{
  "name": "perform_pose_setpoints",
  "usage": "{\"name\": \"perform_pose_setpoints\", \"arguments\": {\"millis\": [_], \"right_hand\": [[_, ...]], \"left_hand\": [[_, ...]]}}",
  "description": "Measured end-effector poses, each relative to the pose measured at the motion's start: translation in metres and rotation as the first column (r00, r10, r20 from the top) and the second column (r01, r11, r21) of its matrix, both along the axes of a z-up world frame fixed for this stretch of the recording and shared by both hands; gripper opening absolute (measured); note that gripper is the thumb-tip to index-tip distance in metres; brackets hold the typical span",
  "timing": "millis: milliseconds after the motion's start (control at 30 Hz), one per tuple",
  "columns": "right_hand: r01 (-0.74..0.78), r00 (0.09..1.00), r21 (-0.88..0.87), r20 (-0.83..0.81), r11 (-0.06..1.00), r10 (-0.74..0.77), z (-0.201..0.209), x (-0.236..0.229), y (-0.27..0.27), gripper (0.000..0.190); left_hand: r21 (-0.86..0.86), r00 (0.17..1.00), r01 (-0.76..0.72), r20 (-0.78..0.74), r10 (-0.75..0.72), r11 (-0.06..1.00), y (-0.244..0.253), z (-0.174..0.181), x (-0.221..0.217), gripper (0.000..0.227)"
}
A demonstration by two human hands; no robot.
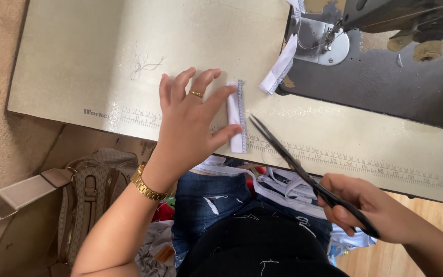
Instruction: Preparing and cutting small white fabric strips at a sewing workstation.
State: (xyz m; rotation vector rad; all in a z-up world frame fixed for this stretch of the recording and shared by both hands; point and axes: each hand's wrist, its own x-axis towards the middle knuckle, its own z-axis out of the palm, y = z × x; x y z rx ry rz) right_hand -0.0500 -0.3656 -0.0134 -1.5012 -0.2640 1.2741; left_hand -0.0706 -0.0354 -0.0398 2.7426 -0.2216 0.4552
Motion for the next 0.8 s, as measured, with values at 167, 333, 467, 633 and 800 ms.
{"name": "perform_pose_setpoints", "arguments": {"millis": [167, 333, 467, 633, 800], "right_hand": [[0.009, 1.000, 0.108, -0.012, 0.994, -0.008, -0.003, -0.009, 0.011, 0.041], [0.054, 0.998, -0.013, 0.040, 0.998, -0.054, -0.009, -0.009, 0.020, 0.034], [0.067, 0.997, -0.025, 0.038, 0.997, -0.066, -0.011, -0.007, 0.027, 0.036], [0.090, 0.995, -0.020, 0.042, 0.996, -0.089, -0.012, -0.008, 0.032, 0.035], [0.072, 0.984, -0.190, 0.172, 0.979, -0.039, -0.008, -0.011, 0.039, 0.030]], "left_hand": [[-0.045, 1.000, -0.003, -0.019, 0.002, 0.999, 0.001, 0.000, 0.000, 0.055], [-0.066, 1.000, -0.004, -0.003, 0.004, 0.998, 0.002, -0.001, 0.001, 0.056], [-0.045, 1.000, -0.023, -0.003, 0.022, 0.999, 0.002, -0.001, 0.001, 0.059], [-0.050, 1.000, -0.023, -0.001, 0.023, 0.999, 0.002, 0.000, 0.001, 0.058], [-0.064, 1.000, -0.020, -0.009, 0.019, 0.998, 0.003, 0.001, 0.001, 0.058]]}}
